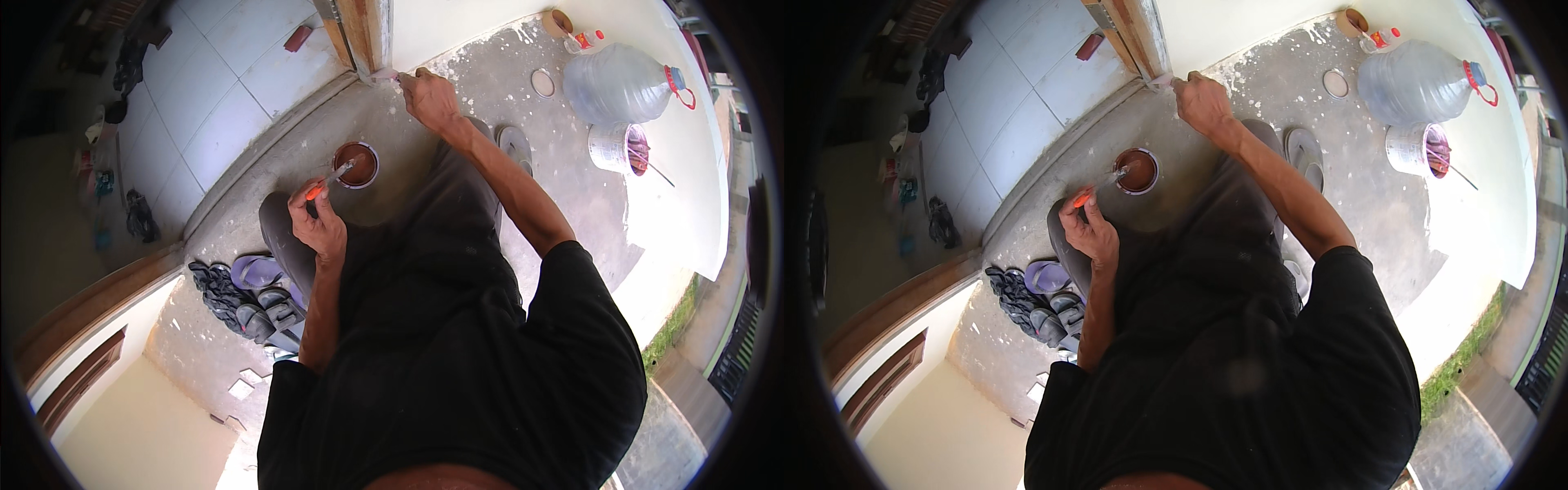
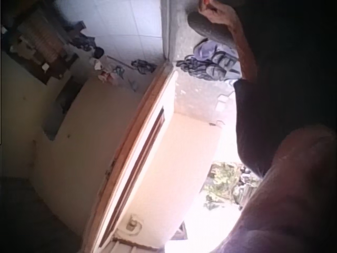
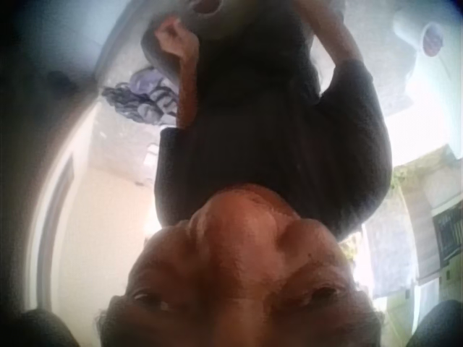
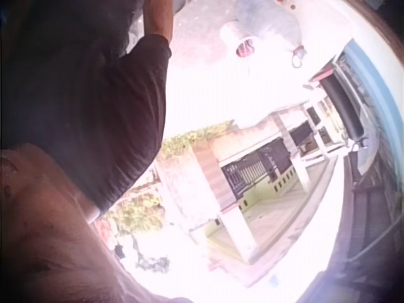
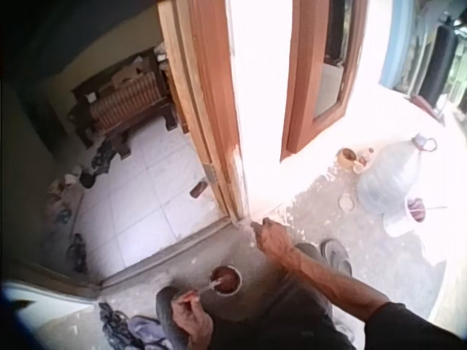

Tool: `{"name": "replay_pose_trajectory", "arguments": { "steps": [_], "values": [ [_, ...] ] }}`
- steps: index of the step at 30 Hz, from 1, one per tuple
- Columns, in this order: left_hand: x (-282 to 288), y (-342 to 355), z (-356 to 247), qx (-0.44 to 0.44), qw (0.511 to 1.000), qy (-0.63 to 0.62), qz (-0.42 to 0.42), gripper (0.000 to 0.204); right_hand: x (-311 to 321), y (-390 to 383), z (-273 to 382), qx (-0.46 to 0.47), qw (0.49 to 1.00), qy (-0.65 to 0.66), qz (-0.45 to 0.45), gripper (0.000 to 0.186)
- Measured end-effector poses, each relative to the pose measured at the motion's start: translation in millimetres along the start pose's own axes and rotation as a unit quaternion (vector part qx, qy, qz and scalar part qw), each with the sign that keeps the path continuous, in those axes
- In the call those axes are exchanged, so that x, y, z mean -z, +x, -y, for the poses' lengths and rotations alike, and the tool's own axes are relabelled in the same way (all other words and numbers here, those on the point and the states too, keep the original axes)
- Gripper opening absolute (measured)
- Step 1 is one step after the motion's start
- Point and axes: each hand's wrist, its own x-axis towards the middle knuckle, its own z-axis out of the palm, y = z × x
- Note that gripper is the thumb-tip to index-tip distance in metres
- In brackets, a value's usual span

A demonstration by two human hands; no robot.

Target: The person is painting a wooden door frame with a brush, dipping it into a small container of brown paint and applying it to the edges of the frame.

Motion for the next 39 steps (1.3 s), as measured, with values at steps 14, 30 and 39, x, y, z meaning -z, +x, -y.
{"name": "replay_pose_trajectory", "arguments": {
  "steps": [14, 30, 39],
  "values": [
    [1, 3, -5, -0.003, 1.000, 0.029, 0.001, 0.011, -39, -5, -8, -0.029, 0.999, 0.008, 0.027, 0.019],
    [4, -1, -6, 0.004, 1.000, 0.018, 0.002, 0.009, 61, -6, 30, 0.032, 0.999, -0.001, -0.003, 0.013],
    [3, -4, -5, -0.010, 1.000, 0.024, 0.008, 0.010, 59, -5, 20, 0.059, 0.997, -0.038, -0.014, 0.015]
  ]
}}
